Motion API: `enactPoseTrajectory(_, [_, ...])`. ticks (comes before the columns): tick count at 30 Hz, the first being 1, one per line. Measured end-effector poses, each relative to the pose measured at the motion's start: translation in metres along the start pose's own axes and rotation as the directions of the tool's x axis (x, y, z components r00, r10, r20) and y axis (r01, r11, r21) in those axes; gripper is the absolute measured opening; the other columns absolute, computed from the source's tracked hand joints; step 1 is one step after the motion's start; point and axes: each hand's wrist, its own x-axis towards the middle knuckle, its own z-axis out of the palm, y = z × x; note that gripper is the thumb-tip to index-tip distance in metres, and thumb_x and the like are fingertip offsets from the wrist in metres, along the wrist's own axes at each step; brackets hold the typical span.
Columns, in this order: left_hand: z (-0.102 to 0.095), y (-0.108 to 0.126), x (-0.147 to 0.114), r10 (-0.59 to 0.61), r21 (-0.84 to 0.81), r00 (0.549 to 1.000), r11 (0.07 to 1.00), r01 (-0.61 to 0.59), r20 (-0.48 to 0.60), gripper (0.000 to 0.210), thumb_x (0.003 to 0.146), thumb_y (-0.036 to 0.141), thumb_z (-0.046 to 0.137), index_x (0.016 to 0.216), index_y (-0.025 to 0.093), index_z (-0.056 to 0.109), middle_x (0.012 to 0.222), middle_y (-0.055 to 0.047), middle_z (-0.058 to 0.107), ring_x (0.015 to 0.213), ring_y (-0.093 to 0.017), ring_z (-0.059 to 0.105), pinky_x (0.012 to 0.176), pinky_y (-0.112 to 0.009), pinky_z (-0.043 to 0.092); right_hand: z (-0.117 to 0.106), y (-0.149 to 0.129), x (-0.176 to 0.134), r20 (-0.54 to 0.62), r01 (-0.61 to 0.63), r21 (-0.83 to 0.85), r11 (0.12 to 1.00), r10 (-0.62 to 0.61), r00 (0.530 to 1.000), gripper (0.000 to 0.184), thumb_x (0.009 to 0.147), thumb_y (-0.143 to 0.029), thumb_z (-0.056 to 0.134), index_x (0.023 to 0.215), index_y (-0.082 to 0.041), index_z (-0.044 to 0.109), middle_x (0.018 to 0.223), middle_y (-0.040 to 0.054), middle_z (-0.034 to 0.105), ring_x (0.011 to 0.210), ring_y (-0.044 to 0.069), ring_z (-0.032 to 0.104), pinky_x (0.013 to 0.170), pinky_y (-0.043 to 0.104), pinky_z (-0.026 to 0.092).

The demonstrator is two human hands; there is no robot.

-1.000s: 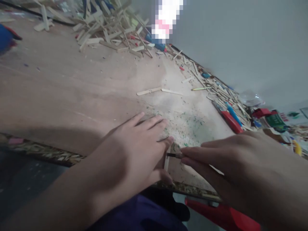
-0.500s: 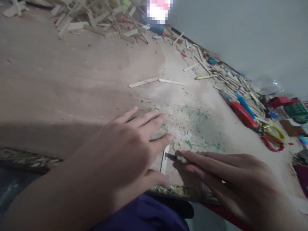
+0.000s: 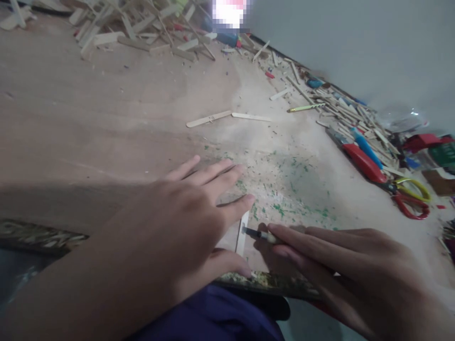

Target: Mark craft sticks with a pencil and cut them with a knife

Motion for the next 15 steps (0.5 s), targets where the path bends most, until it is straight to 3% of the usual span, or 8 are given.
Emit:
enactPoseTrajectory(9, [0.003,0.0,0.001,0.0,0.028,1.0,1.0,0.0,-0.017,0.074,0.096,0.078,0.069,0.148,0.025,0.07,0.166,-0.02,0.057,0.157,-0.036,0.054,0.125,-0.062,0.05,0.005,0.021,0.001,-0.031,0.061,0.068,0.996,-0.059,0.998,0.023,0.111,-0.022,0.062,0.123,-0.015,0.081,0.108,0.0133,0.088,0.083,0.022,0.087,0.059,0.023,0.066])
enactPoseTrajectory(15, [0.002,0.001,0.002,0.002,-0.012,1.0,1.0,-0.003,-0.019,0.074,0.093,0.073,0.077,0.146,0.023,0.071,0.165,-0.021,0.058,0.155,-0.039,0.056,0.125,-0.062,0.051,-0.006,0.011,0.011,0.082,0.034,0.023,0.999,-0.036,0.996,0.028,0.111,-0.012,0.055,0.125,-0.014,0.079,0.109,0.0122,0.088,0.078,0.018,0.085,0.058,0.023,0.062])
